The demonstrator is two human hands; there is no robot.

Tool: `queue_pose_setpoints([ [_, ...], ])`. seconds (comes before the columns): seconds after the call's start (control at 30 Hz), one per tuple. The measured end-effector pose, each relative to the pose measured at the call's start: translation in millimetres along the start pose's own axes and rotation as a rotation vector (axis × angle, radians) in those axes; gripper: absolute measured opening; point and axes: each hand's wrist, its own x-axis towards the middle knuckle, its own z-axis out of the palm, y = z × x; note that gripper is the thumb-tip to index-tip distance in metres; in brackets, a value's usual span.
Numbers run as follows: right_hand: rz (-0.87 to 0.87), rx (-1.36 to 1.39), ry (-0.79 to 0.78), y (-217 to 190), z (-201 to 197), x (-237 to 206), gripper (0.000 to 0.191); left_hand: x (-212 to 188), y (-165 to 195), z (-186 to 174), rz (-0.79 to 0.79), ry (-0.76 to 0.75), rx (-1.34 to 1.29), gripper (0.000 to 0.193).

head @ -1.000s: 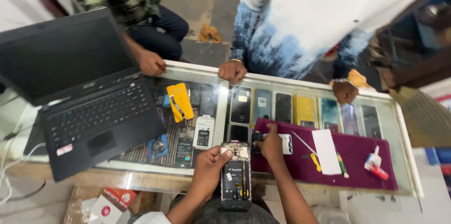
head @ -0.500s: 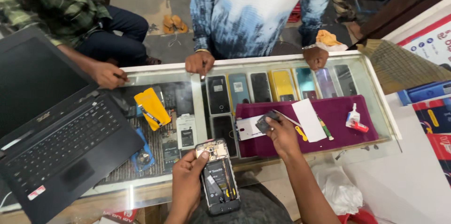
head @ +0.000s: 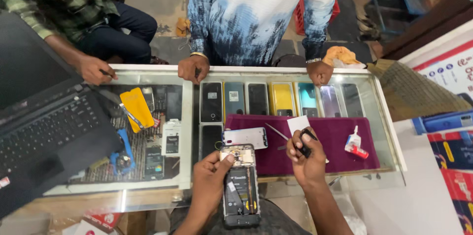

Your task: The person repairs a disassembled smartphone at a glass display counter, using a screwdriver to work on the phone's internal components while holding the phone body. They turn the phone over and reposition it during the work, then set it down and handle a wallet, taking out a card.

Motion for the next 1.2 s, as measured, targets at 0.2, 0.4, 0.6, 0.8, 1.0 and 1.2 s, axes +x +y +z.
queue_pose_setpoints([
  [0.2, 0.208, 0.304, -0.15, -53.1, -24.8, -4.3, 0.027, 2.6, -48.0, 55.1, 0.031, -0.02, -0.013, 0.021],
  [0.4, 0.072, -0.215, 0.148, -86.1, -71.2, -5.9, 0.02, -4.8, -83.9, 83.6, 0.08, -0.029, 0.028, 0.018],
  [0.6, -0.139, -0.368, 0.026, -94.4, -76.4, -19.0, 0.028, -29.3, -77.6, 93.0, 0.065, -0.027, -0.018, 0.016],
  [0.8, -0.063, -0.259, -0.126, -103.0, -22.1, -25.8, 0.016, -51.7, -47.1, 86.5, 0.223, 0.009, 0.204, 0.017],
  [1.0, -0.08, -0.655, -0.461, -119.9, 51.2, -56.7, 0.026, -68.8, -33.3, 80.9, 0.283, 0.005, 0.199, 0.025],
  [1.2, -0.177, -1.021, -0.499, -107.3, 100.8, -60.8, 0.028, -75.1, -23.4, 80.3, 0.413, 0.023, 0.25, 0.022],
])
